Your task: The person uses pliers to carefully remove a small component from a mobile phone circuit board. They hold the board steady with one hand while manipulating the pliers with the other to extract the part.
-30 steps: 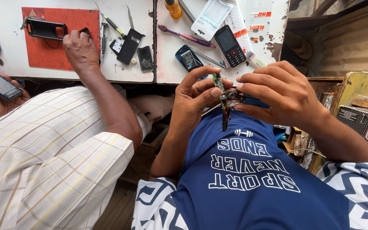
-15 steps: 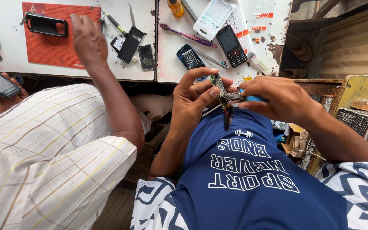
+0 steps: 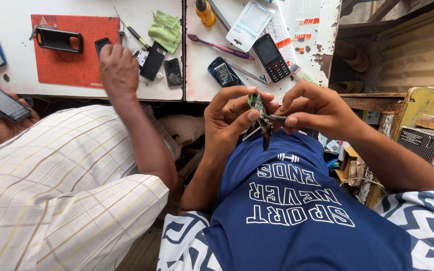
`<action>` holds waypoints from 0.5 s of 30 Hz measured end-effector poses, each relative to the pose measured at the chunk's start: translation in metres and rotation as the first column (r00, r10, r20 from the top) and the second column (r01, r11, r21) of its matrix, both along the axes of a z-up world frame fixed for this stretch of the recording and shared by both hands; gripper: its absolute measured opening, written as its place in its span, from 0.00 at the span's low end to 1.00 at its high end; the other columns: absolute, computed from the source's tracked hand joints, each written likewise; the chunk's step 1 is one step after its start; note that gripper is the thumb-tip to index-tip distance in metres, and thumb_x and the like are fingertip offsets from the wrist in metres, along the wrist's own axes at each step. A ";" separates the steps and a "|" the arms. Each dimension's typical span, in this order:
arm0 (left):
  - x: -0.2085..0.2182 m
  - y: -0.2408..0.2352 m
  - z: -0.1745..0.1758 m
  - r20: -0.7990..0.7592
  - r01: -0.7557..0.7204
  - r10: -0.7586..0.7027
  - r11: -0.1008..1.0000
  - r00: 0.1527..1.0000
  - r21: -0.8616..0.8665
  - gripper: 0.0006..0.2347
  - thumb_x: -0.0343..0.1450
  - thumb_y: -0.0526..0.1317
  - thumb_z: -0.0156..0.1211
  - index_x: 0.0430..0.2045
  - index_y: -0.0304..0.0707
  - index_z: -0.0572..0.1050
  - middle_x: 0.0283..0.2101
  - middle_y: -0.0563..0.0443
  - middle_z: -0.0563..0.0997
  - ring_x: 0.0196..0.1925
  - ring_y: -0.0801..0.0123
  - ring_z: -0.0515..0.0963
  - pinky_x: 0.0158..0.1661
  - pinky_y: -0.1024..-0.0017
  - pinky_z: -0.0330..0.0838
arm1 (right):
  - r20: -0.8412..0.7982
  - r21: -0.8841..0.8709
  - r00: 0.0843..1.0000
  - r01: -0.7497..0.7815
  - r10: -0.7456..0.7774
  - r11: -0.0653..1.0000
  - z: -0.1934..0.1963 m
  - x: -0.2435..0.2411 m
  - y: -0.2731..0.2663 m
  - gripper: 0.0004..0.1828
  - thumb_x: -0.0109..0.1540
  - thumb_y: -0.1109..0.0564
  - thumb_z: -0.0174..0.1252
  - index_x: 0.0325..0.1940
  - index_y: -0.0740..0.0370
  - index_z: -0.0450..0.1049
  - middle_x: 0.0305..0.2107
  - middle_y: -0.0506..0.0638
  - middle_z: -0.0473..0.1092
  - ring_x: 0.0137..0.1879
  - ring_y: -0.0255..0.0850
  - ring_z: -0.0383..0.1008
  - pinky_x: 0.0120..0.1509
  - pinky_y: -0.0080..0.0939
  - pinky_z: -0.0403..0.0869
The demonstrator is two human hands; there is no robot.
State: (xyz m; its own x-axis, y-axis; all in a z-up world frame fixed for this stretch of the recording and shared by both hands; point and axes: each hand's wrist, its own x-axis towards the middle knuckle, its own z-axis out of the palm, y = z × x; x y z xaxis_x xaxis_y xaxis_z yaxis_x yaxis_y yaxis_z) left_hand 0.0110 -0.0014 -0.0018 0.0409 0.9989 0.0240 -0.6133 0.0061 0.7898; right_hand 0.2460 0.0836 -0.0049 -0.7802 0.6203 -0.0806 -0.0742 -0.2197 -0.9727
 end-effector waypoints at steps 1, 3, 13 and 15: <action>0.000 0.000 -0.001 0.011 0.005 -0.005 1.000 1.000 0.020 0.14 0.79 0.29 0.61 0.59 0.32 0.70 0.53 0.29 0.81 0.55 0.52 0.84 0.57 0.56 0.81 | 0.079 0.203 0.996 0.013 -0.030 0.979 0.005 0.001 0.000 0.15 0.63 0.57 0.65 0.48 0.65 0.71 0.40 0.54 0.79 0.47 0.37 0.81 0.50 0.36 0.79; -0.001 -0.001 -0.004 0.030 0.010 -0.012 0.998 0.999 0.058 0.13 0.79 0.29 0.62 0.58 0.32 0.70 0.53 0.29 0.80 0.55 0.51 0.83 0.59 0.55 0.80 | 0.179 0.482 0.977 0.011 -0.111 0.876 0.017 0.004 -0.001 0.18 0.59 0.56 0.69 0.49 0.65 0.73 0.43 0.53 0.79 0.51 0.40 0.82 0.55 0.38 0.79; -0.001 -0.010 -0.013 0.226 -0.114 0.048 0.950 0.973 0.291 0.18 0.74 0.36 0.66 0.58 0.42 0.71 0.57 0.25 0.78 0.55 0.43 0.83 0.53 0.50 0.82 | 0.008 0.621 0.983 0.139 -0.183 0.772 0.047 0.008 -0.018 0.23 0.54 0.57 0.72 0.50 0.64 0.74 0.45 0.56 0.78 0.54 0.47 0.82 0.58 0.44 0.80; -0.001 -0.010 -0.015 0.227 -0.125 0.055 0.944 0.972 0.307 0.18 0.74 0.38 0.66 0.58 0.43 0.71 0.56 0.25 0.78 0.54 0.44 0.83 0.53 0.50 0.82 | -0.008 0.621 0.985 0.142 -0.175 0.771 0.047 0.008 -0.020 0.23 0.54 0.56 0.72 0.50 0.65 0.73 0.44 0.57 0.78 0.53 0.47 0.82 0.58 0.45 0.79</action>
State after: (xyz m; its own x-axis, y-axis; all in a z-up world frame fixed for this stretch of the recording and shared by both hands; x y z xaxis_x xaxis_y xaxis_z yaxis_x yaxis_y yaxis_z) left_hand 0.0099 -0.0113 -0.0168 -0.0899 0.9369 0.3377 -0.7531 -0.2859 0.5926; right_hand 0.2539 0.0637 0.0419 -0.6716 0.6642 0.3284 -0.0048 0.4393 -0.8983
